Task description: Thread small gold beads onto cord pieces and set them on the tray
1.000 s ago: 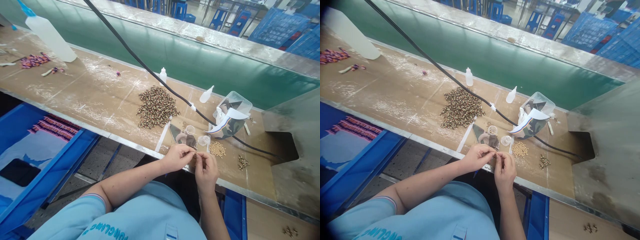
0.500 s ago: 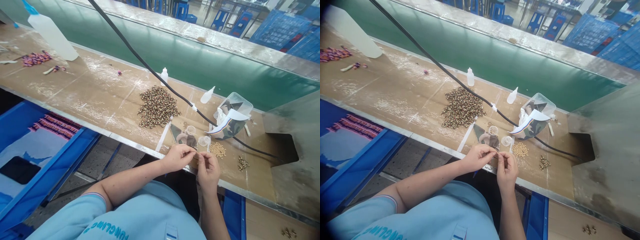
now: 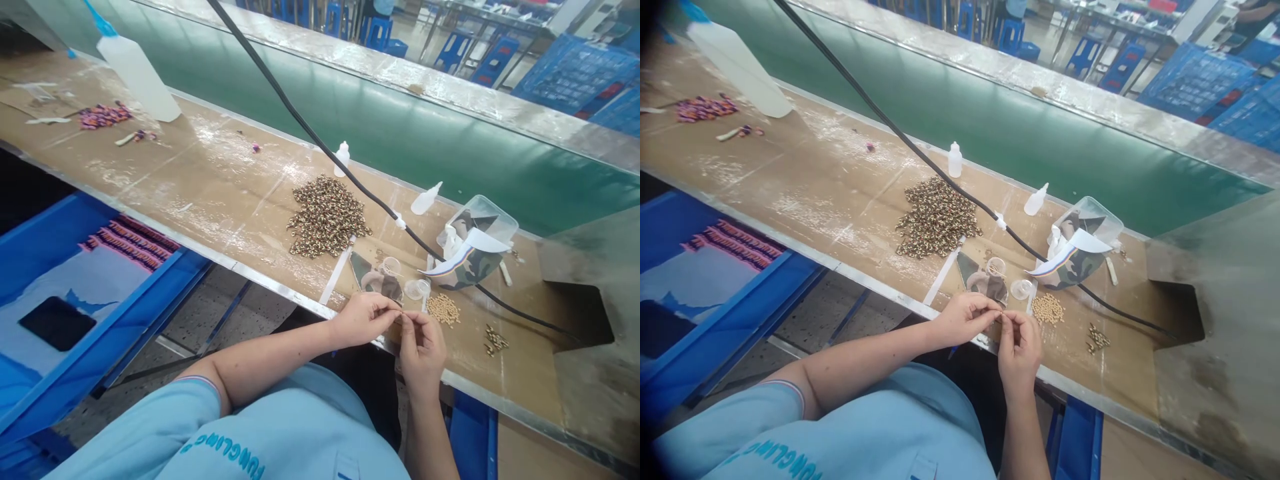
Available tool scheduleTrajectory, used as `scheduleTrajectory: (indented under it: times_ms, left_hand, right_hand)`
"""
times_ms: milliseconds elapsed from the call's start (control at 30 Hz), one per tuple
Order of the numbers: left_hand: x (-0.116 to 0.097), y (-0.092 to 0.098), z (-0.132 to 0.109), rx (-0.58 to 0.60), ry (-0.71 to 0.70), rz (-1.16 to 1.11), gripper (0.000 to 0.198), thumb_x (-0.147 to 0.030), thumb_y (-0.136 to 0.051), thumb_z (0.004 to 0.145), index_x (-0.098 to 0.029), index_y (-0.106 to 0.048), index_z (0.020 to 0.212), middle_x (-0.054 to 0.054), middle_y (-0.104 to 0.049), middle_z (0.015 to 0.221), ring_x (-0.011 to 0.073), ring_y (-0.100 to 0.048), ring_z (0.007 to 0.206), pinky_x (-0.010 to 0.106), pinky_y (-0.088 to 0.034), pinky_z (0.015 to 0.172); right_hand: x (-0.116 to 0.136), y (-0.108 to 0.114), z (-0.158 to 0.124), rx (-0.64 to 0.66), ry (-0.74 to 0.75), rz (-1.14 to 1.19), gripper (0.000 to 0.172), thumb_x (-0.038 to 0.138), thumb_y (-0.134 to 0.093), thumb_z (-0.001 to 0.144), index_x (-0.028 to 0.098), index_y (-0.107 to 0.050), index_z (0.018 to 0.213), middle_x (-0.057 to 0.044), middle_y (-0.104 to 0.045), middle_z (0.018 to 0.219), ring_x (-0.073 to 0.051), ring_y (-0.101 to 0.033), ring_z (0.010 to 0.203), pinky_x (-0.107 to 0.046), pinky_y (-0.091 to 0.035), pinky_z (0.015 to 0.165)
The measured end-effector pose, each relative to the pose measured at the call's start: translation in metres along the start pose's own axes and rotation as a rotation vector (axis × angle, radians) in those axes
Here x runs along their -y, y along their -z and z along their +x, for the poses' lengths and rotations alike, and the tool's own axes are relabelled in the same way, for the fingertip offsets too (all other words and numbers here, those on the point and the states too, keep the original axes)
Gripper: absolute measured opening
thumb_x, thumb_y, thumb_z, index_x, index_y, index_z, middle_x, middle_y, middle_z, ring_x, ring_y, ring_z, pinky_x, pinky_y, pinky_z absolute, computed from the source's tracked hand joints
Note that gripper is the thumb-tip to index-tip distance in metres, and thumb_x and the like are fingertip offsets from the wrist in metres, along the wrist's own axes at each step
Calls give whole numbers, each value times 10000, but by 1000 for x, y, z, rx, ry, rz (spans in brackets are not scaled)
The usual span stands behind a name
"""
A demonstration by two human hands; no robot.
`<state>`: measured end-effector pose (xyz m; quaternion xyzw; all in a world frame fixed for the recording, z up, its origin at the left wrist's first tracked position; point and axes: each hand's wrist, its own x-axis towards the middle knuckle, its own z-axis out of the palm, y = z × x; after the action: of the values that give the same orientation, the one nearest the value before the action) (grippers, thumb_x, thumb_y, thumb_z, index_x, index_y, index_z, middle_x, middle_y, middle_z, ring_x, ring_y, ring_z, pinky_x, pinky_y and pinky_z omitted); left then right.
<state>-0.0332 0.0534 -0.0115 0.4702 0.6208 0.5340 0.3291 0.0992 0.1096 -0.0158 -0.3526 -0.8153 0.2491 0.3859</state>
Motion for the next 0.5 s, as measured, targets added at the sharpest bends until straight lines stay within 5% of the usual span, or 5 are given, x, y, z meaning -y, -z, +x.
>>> scheduleTrajectory:
  times_ms: [167, 333, 500]
  left_hand:
    - [0, -2, 1, 24, -43, 32, 202, -208, -535, 824, -115, -714, 841, 44, -696, 693, 100, -595, 622, 182, -463, 626]
    - [2, 2, -5, -61, -162, 102, 215, -242, -524, 853, -119, -701, 866, 64, -703, 745, 117, -621, 689, 199, -483, 704]
    - [8, 46, -11, -187, -245, 260, 226, -237, -489, 879, -125, -685, 895, 81, -697, 843, 132, -619, 804, 232, -492, 772]
  right_hand:
    - [-7, 0, -1, -17, 43, -12, 185, 327, -526, 877, 174, -616, 825, -46, -622, 766, -155, -571, 723, -279, -440, 673]
    - [-17, 0, -8, 0, -162, 94, 298, 455, -568, 835, 162, -620, 838, -54, -619, 768, -166, -573, 709, -297, -450, 661]
    - [-24, 0, -14, 11, -337, 136, 395, 529, -592, 794, 149, -612, 899, -36, -599, 762, -141, -558, 676, -275, -451, 632]
